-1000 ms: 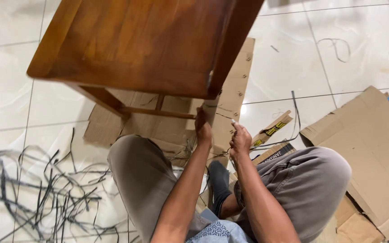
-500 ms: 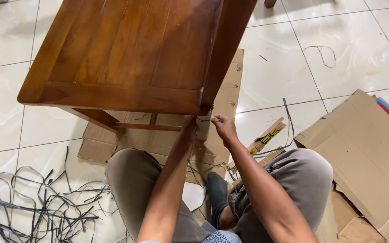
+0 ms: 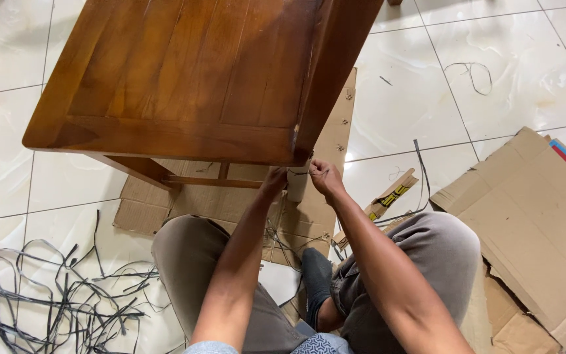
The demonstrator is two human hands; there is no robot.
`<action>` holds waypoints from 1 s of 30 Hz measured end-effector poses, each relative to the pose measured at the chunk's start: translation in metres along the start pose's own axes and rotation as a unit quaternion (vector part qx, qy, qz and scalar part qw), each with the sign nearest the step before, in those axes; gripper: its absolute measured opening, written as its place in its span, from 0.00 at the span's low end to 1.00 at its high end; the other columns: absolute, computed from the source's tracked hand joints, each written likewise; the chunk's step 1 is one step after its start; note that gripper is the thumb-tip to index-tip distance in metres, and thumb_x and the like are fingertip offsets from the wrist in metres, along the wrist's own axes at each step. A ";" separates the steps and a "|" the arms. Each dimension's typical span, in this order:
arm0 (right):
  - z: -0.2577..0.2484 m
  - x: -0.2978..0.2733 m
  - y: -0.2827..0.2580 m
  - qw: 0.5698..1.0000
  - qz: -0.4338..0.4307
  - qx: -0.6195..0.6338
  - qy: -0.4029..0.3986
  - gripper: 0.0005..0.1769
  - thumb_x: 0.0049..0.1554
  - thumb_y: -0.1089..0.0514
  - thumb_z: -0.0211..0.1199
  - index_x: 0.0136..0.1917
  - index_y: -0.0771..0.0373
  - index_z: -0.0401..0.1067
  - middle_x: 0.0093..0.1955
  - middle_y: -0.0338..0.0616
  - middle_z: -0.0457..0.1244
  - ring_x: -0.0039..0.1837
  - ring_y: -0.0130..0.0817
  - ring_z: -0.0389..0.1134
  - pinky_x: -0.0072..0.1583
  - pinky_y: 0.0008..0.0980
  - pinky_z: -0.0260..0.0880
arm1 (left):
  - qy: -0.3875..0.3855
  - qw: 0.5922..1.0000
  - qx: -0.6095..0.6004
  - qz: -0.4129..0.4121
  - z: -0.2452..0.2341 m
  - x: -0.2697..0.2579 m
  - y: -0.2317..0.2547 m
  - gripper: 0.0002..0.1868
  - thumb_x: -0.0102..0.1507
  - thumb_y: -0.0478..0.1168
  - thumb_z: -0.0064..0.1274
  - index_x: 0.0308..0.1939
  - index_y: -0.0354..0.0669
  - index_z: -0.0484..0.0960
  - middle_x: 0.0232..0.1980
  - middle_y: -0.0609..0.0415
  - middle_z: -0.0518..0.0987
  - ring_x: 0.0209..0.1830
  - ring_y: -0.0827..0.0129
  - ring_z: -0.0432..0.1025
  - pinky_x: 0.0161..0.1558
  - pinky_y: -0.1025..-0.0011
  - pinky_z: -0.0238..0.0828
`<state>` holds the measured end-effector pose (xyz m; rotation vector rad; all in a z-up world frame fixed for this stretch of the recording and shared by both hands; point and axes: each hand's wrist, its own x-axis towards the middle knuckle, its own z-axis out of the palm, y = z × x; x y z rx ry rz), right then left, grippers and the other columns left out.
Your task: Wrapping a wooden chair leg with cardboard and securing it with plastic ties
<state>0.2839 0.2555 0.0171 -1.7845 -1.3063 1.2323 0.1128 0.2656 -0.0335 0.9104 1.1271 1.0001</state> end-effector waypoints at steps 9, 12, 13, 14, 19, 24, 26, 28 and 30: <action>0.005 -0.010 -0.018 0.994 0.033 0.105 0.016 0.10 0.57 0.47 0.61 0.40 0.52 0.78 0.23 0.33 0.53 0.26 0.24 0.53 0.28 0.20 0.54 | 0.110 0.980 0.164 0.009 -0.025 0.038 -0.057 0.22 0.63 0.44 0.55 0.22 0.28 0.78 0.16 0.50 0.70 0.12 0.66 0.63 0.16 0.65 0.59; 0.013 0.006 0.007 0.993 0.034 0.108 0.031 0.12 0.56 0.44 0.64 0.38 0.50 0.79 0.23 0.36 0.54 0.29 0.26 0.54 0.30 0.24 0.55 | 0.022 0.795 0.603 0.066 -0.022 0.020 -0.038 0.22 0.66 0.53 0.52 0.60 0.51 0.82 0.38 0.64 0.80 0.36 0.71 0.78 0.34 0.72 0.70; 0.012 0.003 0.007 0.993 0.034 0.109 0.031 0.12 0.56 0.44 0.64 0.38 0.50 0.79 0.23 0.36 0.54 0.29 0.26 0.54 0.30 0.24 0.55 | 0.022 0.794 0.604 0.066 -0.022 0.013 -0.033 0.22 0.66 0.53 0.52 0.60 0.51 0.82 0.38 0.64 0.80 0.36 0.71 0.78 0.34 0.72 0.70; 0.012 -0.001 0.007 0.993 0.031 0.107 0.041 0.13 0.56 0.43 0.65 0.41 0.52 0.80 0.26 0.37 0.56 0.33 0.28 0.56 0.34 0.26 0.56 | 0.125 0.900 0.412 0.075 -0.021 0.006 -0.028 0.17 0.63 0.50 0.58 0.49 0.44 0.85 0.36 0.53 0.82 0.34 0.63 0.79 0.31 0.66 0.76; 0.013 -0.007 0.026 0.992 0.046 0.093 0.073 0.11 0.54 0.47 0.68 0.44 0.54 0.81 0.28 0.38 0.60 0.36 0.29 0.59 0.40 0.27 0.59 | 0.244 0.952 0.172 0.067 0.009 -0.045 0.016 0.12 0.58 0.51 0.67 0.36 0.49 0.90 0.35 0.49 0.84 0.33 0.60 0.81 0.32 0.61 0.81; 0.008 -0.029 0.033 0.985 0.056 0.122 0.109 0.13 0.53 0.44 0.69 0.45 0.53 0.82 0.31 0.42 0.61 0.39 0.32 0.59 0.41 0.30 0.60 | 0.295 0.933 0.203 -0.031 0.008 -0.056 0.005 0.14 0.57 0.58 0.62 0.37 0.58 0.88 0.32 0.61 0.86 0.43 0.60 0.82 0.49 0.57 0.75; 0.014 -0.033 0.047 0.983 0.060 0.128 0.117 0.13 0.54 0.45 0.69 0.45 0.54 0.82 0.30 0.43 0.62 0.39 0.32 0.60 0.41 0.30 0.61 | 0.308 0.931 0.190 -0.043 0.009 -0.055 -0.013 0.13 0.56 0.59 0.61 0.37 0.60 0.88 0.32 0.62 0.86 0.42 0.62 0.81 0.48 0.59 0.75; 0.019 -0.039 0.051 0.981 0.060 0.135 0.123 0.12 0.54 0.46 0.68 0.45 0.55 0.82 0.30 0.43 0.62 0.39 0.31 0.60 0.40 0.30 0.61 | 0.323 0.928 0.176 -0.050 0.008 -0.050 -0.034 0.13 0.56 0.59 0.60 0.37 0.63 0.88 0.33 0.62 0.86 0.42 0.63 0.81 0.47 0.61 0.75; 0.021 -0.050 0.052 0.979 0.067 0.144 0.128 0.13 0.55 0.46 0.68 0.46 0.55 0.82 0.34 0.43 0.66 0.41 0.31 0.61 0.42 0.31 0.62 | 0.341 0.928 0.137 -0.062 0.005 -0.043 -0.060 0.13 0.55 0.59 0.60 0.37 0.63 0.88 0.33 0.62 0.85 0.41 0.66 0.81 0.47 0.64 0.75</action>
